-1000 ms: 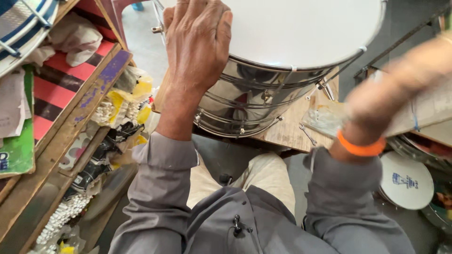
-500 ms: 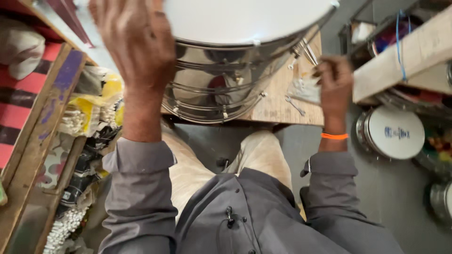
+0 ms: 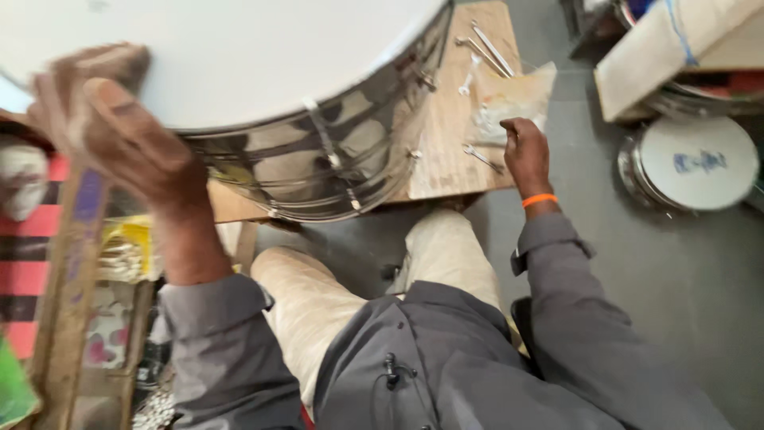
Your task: The person assembles a snare drum by tightening metal lugs and screws around the rim using their hands and a small wrench.
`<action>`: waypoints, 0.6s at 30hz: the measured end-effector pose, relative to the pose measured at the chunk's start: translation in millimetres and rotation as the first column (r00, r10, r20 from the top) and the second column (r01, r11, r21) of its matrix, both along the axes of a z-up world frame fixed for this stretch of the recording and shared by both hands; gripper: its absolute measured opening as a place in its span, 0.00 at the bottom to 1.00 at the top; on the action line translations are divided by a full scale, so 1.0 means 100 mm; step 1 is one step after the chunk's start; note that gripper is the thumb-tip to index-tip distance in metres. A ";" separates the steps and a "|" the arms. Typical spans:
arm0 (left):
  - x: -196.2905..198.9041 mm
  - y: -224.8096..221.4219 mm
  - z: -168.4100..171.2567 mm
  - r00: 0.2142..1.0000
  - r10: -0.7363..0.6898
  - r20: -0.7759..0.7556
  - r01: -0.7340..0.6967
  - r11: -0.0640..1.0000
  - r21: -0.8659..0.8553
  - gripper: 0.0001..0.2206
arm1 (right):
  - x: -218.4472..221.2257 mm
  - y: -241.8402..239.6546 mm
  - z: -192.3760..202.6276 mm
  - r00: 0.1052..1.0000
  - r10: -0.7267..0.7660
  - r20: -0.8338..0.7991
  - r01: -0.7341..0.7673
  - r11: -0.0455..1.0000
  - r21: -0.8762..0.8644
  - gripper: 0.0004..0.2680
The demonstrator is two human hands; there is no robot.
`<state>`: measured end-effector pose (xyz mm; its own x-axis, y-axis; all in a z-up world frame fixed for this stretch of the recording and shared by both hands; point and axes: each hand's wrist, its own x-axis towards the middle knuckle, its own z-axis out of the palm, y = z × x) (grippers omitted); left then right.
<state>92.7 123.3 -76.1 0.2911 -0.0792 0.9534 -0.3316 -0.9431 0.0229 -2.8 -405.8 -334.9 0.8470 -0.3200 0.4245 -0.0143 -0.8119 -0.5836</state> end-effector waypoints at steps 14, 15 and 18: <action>-0.63 -0.48 0.79 0.942 -0.324 -0.082 0.280 0.899 -0.338 0.13 | 0.56 0.43 0.97 0.849 0.165 -0.501 -0.270 0.952 -0.144 0.20; -0.63 -0.47 0.81 0.940 -0.325 -0.100 0.271 0.894 -0.355 0.13 | 0.53 0.51 1.09 0.848 0.169 -0.503 -0.281 0.947 -0.156 0.20; -0.71 -0.45 0.82 0.938 -0.341 -0.069 0.299 0.891 -0.343 0.13 | 0.42 0.78 1.51 0.810 0.170 -0.562 -0.334 0.921 -0.203 0.18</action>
<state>21.5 77.8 5.7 0.4191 0.1173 0.9003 -0.5886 -0.7200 0.3677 39.2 -328.0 -183.7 0.9975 -0.0014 -0.0703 -0.0222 -0.9550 -0.2956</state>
